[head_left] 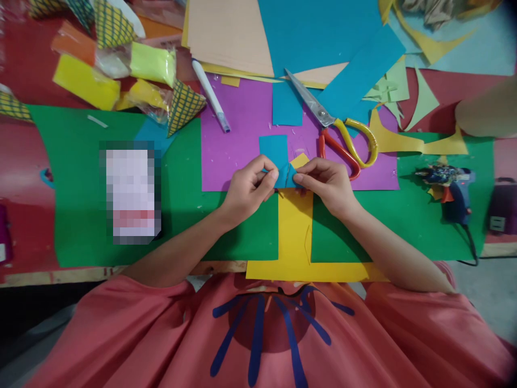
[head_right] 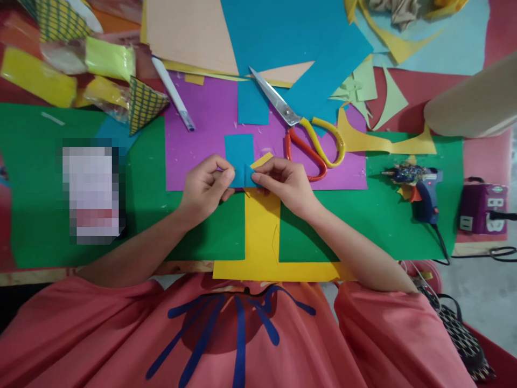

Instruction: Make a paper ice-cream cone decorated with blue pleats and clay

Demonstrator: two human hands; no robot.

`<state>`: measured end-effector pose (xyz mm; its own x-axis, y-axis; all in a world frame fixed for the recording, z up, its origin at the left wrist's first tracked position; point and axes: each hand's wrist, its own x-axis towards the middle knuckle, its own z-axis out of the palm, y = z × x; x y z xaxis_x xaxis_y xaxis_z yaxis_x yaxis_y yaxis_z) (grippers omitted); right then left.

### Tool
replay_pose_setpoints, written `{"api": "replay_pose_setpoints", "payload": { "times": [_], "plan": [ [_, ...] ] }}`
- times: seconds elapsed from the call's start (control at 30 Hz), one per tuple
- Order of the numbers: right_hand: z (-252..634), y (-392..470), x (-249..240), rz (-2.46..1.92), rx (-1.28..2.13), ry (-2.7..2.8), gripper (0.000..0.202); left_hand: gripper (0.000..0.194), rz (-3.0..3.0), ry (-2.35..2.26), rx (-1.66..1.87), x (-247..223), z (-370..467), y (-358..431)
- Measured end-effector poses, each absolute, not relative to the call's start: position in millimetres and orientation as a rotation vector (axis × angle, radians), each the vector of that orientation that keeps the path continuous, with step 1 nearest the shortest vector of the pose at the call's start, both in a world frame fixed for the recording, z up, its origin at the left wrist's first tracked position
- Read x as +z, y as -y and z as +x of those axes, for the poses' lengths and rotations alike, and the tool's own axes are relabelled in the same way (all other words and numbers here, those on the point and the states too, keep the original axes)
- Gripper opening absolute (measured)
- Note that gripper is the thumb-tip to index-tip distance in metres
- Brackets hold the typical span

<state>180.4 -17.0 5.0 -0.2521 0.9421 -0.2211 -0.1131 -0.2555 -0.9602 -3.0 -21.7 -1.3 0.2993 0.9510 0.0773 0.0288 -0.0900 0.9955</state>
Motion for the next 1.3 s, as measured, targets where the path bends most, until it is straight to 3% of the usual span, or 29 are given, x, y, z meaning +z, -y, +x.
{"api": "replay_pose_setpoints", "payload": {
  "times": [1.3],
  "plan": [
    [180.6,16.1,4.5,-1.158,1.608,1.185,0.020,0.027,1.428,-0.998,0.910,0.6,-3.9,20.8]
  ]
}}
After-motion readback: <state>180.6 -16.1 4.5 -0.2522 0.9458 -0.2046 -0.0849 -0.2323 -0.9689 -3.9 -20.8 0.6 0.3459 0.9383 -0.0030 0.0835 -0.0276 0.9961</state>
